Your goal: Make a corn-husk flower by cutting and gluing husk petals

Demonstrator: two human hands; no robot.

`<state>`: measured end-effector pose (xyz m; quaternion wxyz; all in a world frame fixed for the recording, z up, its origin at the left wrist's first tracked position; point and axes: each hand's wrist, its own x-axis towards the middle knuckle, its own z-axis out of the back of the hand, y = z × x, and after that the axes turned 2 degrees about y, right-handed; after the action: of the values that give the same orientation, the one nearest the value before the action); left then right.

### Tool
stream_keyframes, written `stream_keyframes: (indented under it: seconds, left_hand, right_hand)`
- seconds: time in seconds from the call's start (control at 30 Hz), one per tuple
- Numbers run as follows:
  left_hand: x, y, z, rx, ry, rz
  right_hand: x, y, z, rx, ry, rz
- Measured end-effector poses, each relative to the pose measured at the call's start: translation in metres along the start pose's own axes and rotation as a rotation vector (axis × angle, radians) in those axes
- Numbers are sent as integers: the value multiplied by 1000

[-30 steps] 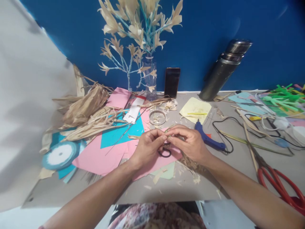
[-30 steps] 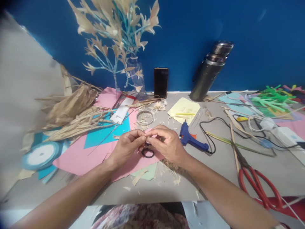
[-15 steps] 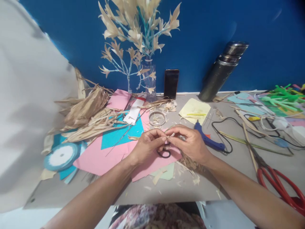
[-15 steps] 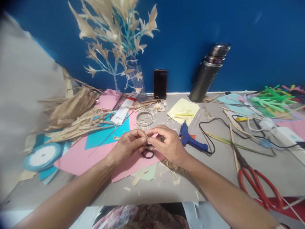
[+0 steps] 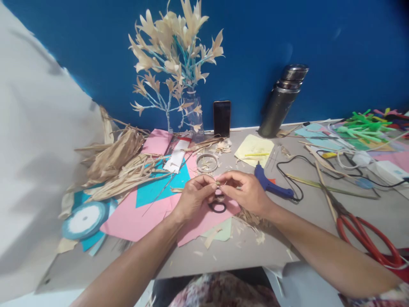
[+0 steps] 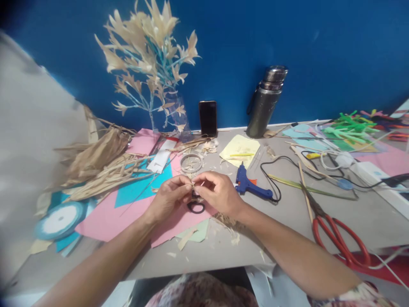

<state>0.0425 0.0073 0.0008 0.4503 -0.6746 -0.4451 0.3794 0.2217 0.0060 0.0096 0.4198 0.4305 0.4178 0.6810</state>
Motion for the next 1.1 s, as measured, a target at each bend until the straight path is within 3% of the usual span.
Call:
stream_keyframes:
  seconds: [0.33, 0.43, 0.53, 0.63, 0.7, 0.87, 1.0, 1.1]
  left_hand:
    - [-5, -5, -5, 353, -123, -110]
    - [-8, -5, -9, 518, -197, -283]
    - [-10, -6, -13, 643, -296, -404]
    - [-10, -9, -17, 542, -370, -303]
    - [-9, -11, -18, 409, -364, -194]
    - [-5, -10, -16, 159, -270, -42]
    - [-6, 4, -17, -1, -159, 7]
    - [-6, 15, -19, -62, -149, 9]
  right_hand:
    - [-3, -13, 0, -458, -84, 398]
    - [-3, -13, 0, -469, -86, 301]
    - [-2, -9, -3, -272, -91, 64]
    - [-1, -4, -5, 11, -97, -149]
    - [0, -2, -5, 138, -106, -214]
    - [1, -1, -3, 223, -139, -234]
    - [0, -1, -9, 275, -130, -252]
    - [-2, -1, -17, 332, -122, -290]
